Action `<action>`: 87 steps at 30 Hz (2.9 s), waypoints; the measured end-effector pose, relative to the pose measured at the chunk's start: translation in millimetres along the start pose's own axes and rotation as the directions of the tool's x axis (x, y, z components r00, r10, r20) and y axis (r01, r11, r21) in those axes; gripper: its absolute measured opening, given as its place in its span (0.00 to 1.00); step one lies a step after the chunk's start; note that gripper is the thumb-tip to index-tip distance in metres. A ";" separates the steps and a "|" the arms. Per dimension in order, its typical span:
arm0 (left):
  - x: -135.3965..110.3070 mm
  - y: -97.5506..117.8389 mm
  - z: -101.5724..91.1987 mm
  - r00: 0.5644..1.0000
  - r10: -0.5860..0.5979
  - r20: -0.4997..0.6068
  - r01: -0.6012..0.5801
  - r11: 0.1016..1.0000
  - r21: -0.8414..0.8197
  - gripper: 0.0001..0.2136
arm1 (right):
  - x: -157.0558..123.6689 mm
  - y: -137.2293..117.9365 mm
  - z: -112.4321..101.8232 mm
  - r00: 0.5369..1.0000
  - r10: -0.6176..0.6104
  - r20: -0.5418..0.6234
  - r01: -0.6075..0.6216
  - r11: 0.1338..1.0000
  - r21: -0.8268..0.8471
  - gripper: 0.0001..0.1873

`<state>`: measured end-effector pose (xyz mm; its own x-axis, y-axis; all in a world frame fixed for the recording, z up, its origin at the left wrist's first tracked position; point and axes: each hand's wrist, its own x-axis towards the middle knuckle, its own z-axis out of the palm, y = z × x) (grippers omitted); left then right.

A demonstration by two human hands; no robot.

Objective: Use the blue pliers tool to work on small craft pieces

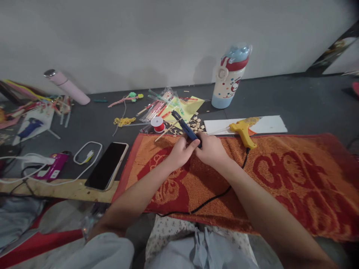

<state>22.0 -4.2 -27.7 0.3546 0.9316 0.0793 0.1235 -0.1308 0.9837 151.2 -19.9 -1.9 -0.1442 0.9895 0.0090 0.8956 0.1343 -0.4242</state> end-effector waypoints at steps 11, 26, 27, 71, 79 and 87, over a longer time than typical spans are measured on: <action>-2.7 8.0 -9.5 0.997 0.077 -0.009 -0.069 0.940 0.334 0.16 | 1.0 4.4 -6.7 0.999 0.051 -0.011 -0.052 0.995 -0.088 0.17; 13.4 1.0 -44.6 0.915 0.341 -0.216 -0.141 0.771 0.621 0.07 | -2.0 13.8 -2.1 0.997 -0.038 -0.073 0.030 0.994 -0.106 0.26; 12.9 1.6 -43.8 0.927 0.313 -0.206 -0.132 0.787 0.602 0.07 | -2.3 13.2 -2.6 0.997 -0.033 -0.064 0.025 0.993 -0.114 0.25; 14.5 3.9 -50.7 0.900 0.349 -0.261 -0.136 0.795 0.592 0.15 | 3.0 14.4 3.1 0.994 -0.107 0.012 0.106 0.990 0.093 0.14; 17.6 -3.1 -50.9 0.900 0.353 -0.256 -0.160 0.813 0.559 0.11 | 1.7 10.6 2.1 0.998 -0.052 0.019 0.053 0.997 -0.050 0.18; 19.7 -6.3 -51.8 0.937 0.284 -0.205 -0.219 0.932 0.290 0.21 | -0.8 15.3 -0.6 0.990 -0.122 -0.074 0.125 0.991 0.037 0.22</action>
<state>-19.8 32.5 -24.1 0.1771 0.9050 0.3867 0.3063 -0.4241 0.8523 165.3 -18.5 -7.8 -0.2211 0.9668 0.1279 0.8544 0.2553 -0.4527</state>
